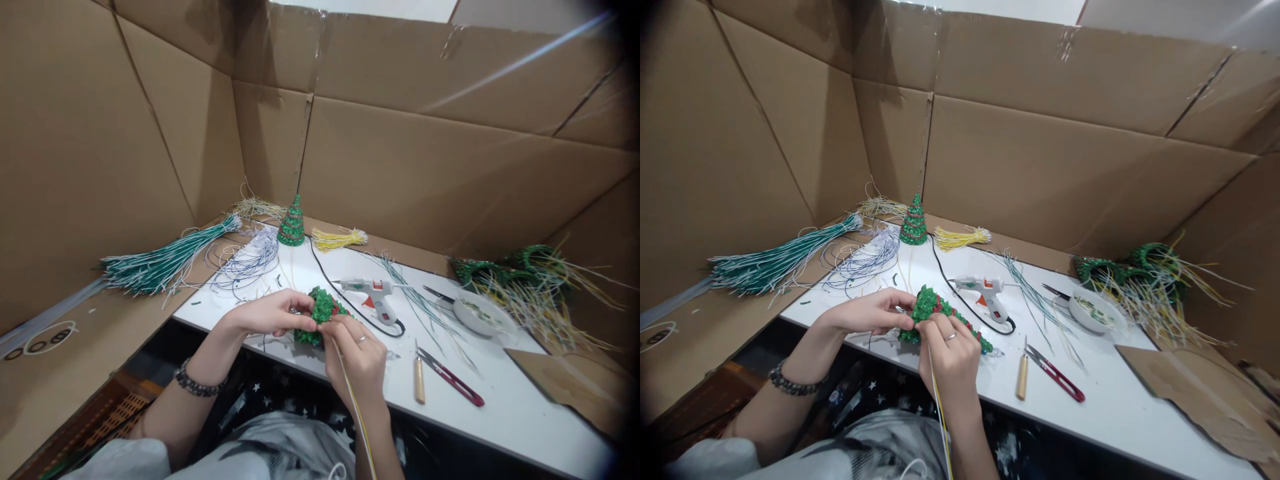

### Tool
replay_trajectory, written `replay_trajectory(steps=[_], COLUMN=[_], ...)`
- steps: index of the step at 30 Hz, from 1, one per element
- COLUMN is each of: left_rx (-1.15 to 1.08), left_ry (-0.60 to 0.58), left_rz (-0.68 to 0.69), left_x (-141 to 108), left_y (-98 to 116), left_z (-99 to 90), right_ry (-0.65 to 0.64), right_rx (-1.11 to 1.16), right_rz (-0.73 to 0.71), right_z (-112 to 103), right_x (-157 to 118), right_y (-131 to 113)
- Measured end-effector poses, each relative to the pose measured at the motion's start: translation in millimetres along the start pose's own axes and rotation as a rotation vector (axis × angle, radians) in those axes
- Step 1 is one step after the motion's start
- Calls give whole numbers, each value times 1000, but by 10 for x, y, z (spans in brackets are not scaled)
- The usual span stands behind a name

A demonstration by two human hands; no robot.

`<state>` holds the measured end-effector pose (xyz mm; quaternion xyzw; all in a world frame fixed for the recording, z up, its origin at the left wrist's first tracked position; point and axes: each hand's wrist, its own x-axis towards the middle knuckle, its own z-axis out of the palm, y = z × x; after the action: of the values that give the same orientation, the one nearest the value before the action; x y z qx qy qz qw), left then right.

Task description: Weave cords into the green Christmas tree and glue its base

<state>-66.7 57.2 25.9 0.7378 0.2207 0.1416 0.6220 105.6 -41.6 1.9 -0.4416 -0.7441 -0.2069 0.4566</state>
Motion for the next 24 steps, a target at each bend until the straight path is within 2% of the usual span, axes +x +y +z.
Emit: replay_trajectory(steps=[6,12,24], left_rx=[-5,20,19], left_ry=[5,32,47], left_rz=[18,5,6], left_x=[15,12,18], left_y=[6,22,9], left_z=[-1,5,14], right_ry=[24,92,111], right_rx=[124,106,133], right_rz=[72,48,55], right_z=[30,109,110], right_x=[-24,-60,-58], right_y=[53,94,111])
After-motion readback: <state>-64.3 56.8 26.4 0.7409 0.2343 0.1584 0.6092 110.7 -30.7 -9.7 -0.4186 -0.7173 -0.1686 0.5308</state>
